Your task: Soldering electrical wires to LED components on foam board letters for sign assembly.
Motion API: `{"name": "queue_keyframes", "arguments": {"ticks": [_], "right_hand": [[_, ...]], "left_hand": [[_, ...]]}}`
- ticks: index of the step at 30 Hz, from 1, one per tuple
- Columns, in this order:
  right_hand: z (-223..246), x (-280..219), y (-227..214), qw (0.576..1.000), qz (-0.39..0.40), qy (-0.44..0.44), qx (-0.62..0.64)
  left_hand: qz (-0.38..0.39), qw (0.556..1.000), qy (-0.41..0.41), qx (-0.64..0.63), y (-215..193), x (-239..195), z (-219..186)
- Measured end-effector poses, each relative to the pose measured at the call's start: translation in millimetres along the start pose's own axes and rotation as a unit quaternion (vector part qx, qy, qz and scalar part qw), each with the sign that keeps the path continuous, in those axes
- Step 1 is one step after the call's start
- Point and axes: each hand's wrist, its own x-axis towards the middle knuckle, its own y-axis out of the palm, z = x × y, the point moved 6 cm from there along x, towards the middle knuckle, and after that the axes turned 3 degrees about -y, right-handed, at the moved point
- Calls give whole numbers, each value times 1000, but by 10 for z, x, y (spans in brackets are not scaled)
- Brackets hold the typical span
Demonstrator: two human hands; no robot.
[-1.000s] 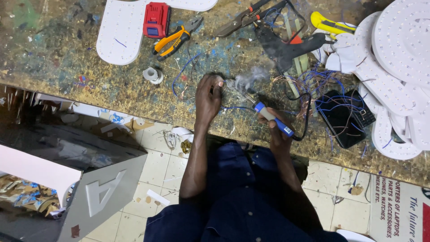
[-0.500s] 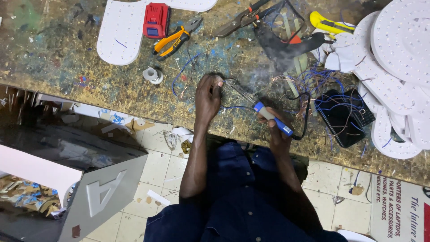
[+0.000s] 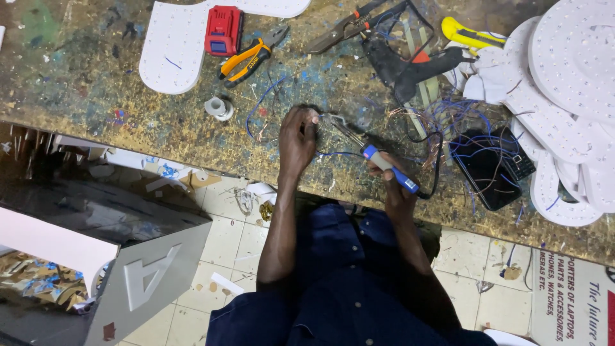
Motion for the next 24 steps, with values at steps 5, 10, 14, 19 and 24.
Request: {"name": "queue_keyframes", "arguments": {"ticks": [5,10,14,19,24], "right_hand": [[7,47,-4,999,-34,-23,31],[-61,61,-91,995,-73,4,68],[-141,68,-155,991,-109,23,74],[-177,42,-200,983,-142,42,111],[-258,57,-245,975,-150,61,152]], "left_hand": [[0,999,-21,-26,-42,-15,-11],[-17,989,-80,-125,-125,18,-16],[-23,979,-128,-154,-332,124,61],[-49,982,-146,-107,-897,498,-167],[44,998,-33,32,-1032,1085,273]]}}
